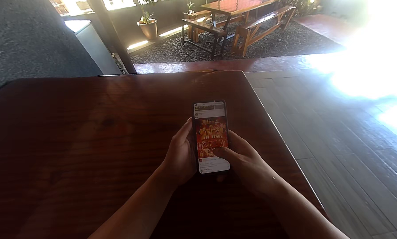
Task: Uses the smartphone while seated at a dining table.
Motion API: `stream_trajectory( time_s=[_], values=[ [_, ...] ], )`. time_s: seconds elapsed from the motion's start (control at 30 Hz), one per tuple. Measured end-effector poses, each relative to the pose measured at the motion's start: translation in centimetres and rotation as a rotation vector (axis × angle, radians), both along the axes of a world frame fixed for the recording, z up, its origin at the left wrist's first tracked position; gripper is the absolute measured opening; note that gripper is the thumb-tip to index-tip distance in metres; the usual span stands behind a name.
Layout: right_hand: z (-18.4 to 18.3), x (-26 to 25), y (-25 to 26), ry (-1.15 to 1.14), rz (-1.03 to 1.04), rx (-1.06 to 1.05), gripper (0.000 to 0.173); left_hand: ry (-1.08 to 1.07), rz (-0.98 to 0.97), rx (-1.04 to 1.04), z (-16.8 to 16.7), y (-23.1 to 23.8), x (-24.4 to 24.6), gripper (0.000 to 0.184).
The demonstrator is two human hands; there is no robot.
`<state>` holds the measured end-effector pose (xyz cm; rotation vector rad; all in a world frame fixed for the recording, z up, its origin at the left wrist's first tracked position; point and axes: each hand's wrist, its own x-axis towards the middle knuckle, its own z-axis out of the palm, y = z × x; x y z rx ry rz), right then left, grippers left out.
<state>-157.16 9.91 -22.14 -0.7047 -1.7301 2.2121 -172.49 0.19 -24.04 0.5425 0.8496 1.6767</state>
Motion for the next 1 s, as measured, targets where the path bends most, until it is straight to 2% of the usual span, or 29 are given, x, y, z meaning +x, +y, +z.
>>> stream_trajectory(
  time_s=[0.13,0.2,0.3,0.47,1.0],
  values=[
    [-0.05,-0.05,-0.04,-0.003,-0.025,-0.019,0.029,-0.003,0.003,-0.012,0.07,-0.03,0.06,0.058],
    [-0.02,-0.08,-0.1,-0.01,-0.051,-0.031,0.034,-0.001,0.019,-0.032,0.16,-0.02,0.17,0.057],
    [-0.08,-0.06,-0.09,-0.001,-0.035,-0.02,0.028,-0.01,0.01,-0.027,0.07,-0.07,0.1,0.056],
    [-0.18,0.01,0.04,0.004,0.005,-0.004,0.034,-0.008,0.01,-0.019,0.0,-0.07,0.07,0.056],
    [-0.15,0.03,0.04,0.0,-0.005,-0.002,0.031,-0.024,-0.01,-0.017,-0.11,-0.03,-0.03,0.056]
  ],
)
